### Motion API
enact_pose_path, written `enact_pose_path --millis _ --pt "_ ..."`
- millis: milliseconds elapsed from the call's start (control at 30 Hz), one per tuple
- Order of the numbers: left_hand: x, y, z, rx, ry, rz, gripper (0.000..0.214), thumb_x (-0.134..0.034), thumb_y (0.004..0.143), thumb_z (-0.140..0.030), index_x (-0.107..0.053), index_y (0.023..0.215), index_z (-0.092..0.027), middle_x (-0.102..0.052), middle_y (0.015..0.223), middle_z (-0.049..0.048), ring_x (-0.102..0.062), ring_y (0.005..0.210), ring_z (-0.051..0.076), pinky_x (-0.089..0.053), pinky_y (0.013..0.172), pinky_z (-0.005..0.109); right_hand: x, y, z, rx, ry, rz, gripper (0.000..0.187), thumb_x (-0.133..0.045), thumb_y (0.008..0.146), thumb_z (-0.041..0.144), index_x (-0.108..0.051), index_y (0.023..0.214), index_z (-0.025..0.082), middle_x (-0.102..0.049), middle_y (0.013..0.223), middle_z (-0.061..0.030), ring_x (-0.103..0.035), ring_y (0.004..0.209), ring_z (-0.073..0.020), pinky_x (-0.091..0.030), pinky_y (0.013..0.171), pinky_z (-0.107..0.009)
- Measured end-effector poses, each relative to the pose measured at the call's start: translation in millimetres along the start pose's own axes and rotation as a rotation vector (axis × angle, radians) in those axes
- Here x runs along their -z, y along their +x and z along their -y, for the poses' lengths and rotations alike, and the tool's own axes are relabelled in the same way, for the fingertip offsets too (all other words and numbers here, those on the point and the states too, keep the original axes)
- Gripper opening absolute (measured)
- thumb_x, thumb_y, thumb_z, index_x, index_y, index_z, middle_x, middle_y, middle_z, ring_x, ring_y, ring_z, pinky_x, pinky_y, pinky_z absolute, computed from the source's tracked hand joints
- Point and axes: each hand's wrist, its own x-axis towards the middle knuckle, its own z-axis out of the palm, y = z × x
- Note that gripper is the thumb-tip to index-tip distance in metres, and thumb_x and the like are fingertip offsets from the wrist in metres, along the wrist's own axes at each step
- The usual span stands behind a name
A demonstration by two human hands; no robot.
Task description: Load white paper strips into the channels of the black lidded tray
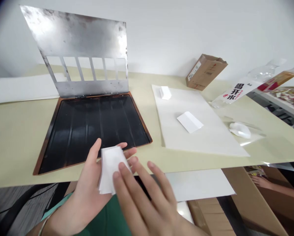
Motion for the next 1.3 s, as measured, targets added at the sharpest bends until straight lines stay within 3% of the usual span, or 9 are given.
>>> enact_pose_path --millis 100,233,400,467,533,733,933,1167,1300 --pt "0.5 2.1 1.2 -0.029 0.011 0.003 0.05 -0.049 0.088 -0.06 -0.057 0.113 -0.017 -0.064 0.103 0.0098 -0.065 0.082 0.02 -0.052 0.082 0.034 -12.9 10.9 5.6 0.086 -0.043 -0.062 0.029 -0.06 0.084 0.021 -0.067 0.111 0.015 -0.067 0.115 -0.0055 -0.061 0.112 -0.0299 -0.045 0.102 -0.047" --pt "3.1 3.1 1.0 -0.048 0.089 0.022 0.038 -0.057 0.087 -0.051 -0.057 0.112 -0.022 -0.063 0.089 0.0022 -0.061 0.072 0.014 -0.048 0.072 0.026 -15.2 16.3 0.6 0.081 0.109 0.059 0.035 -0.061 0.087 0.029 -0.062 0.117 0.012 -0.064 0.122 -0.0046 -0.054 0.122 -0.0279 -0.036 0.11 -0.048" --pt "5.3 5.6 3.3 -0.119 0.24 0.02 0.036 -0.064 0.084 -0.048 -0.06 0.108 -0.02 -0.06 0.08 -0.001 -0.055 0.065 0.01 -0.042 0.065 0.022 -11.8 19.3 -8.9 0.049 0.124 0.22 0.079 -0.054 0.089 0.054 -0.03 0.141 0.0 -0.039 0.147 -0.0129 -0.027 0.141 -0.0268 -0.016 0.118 -0.051" --pt "6.3 6.6 4.0 -0.127 0.265 0.023 0.035 -0.065 0.083 -0.048 -0.062 0.102 -0.019 -0.058 0.073 -0.0018 -0.051 0.06 0.01 -0.04 0.062 0.022 -14.5 20.2 -11.6 0.046 0.107 0.301 0.091 -0.052 0.088 0.059 -0.016 0.146 -0.002 -0.025 0.153 -0.016 -0.018 0.143 -0.0296 -0.018 0.118 -0.052" --pt "7.3 6.7 4.4 -0.124 0.271 0.037 0.036 -0.063 0.084 -0.051 -0.063 0.096 -0.018 -0.054 0.066 -0.0025 -0.048 0.057 0.01 -0.037 0.059 0.022 -17.6 20.9 -13.3 0.039 0.113 0.322 0.089 -0.053 0.09 0.053 -0.01 0.147 0.0 -0.018 0.155 -0.0167 -0.016 0.144 -0.0301 -0.022 0.117 -0.053" --pt "9.9 3.6 9.1 -0.137 0.285 0.018 0.042 -0.062 0.081 -0.059 -0.063 0.097 -0.02 -0.049 0.062 -0.004 -0.045 0.056 0.01 -0.038 0.058 0.022 -21.2 25.0 -11.5 0.101 0.131 0.285 0.083 -0.053 0.091 0.047 -0.014 0.146 -0.002 -0.024 0.153 -0.0202 -0.017 0.144 -0.031 -0.029 0.114 -0.054" --pt "13.9 3.1 10.6 -0.149 0.375 0.034 0.051 -0.056 0.083 -0.063 -0.061 0.113 -0.022 -0.056 0.07 -0.0018 -0.052 0.062 0.012 -0.045 0.069 0.024 -19.7 27.6 -12.0 0.114 0.163 0.273 0.073 -0.055 0.091 0.042 -0.024 0.143 0.0 -0.033 0.149 -0.02 -0.026 0.141 -0.0309 -0.034 0.112 -0.051" --pt "8.2 -1.8 8.5 -0.256 0.414 0.074 0.042 -0.062 0.085 -0.052 -0.057 0.115 -0.024 -0.061 0.113 0.002 -0.055 0.11 0.018 -0.047 0.083 0.02 -20.8 30.2 -18.2 0.045 0.289 0.251 0.087 -0.059 0.088 0.047 -0.011 0.148 0.007 -0.036 0.147 -0.0179 -0.027 0.14 -0.0251 -0.038 0.111 -0.043" --pt "6.4 -4.1 9.6 -0.334 0.418 0.048 0.033 -0.067 0.084 -0.04 -0.057 0.111 -0.023 -0.055 0.128 0.0049 -0.05 0.122 0.022 -0.048 0.083 0.02 -20.6 29.7 -18.3 0.054 0.308 0.243 0.088 -0.058 0.087 0.051 -0.011 0.148 0.008 -0.039 0.144 -0.0184 -0.03 0.139 -0.0246 -0.035 0.113 -0.046"
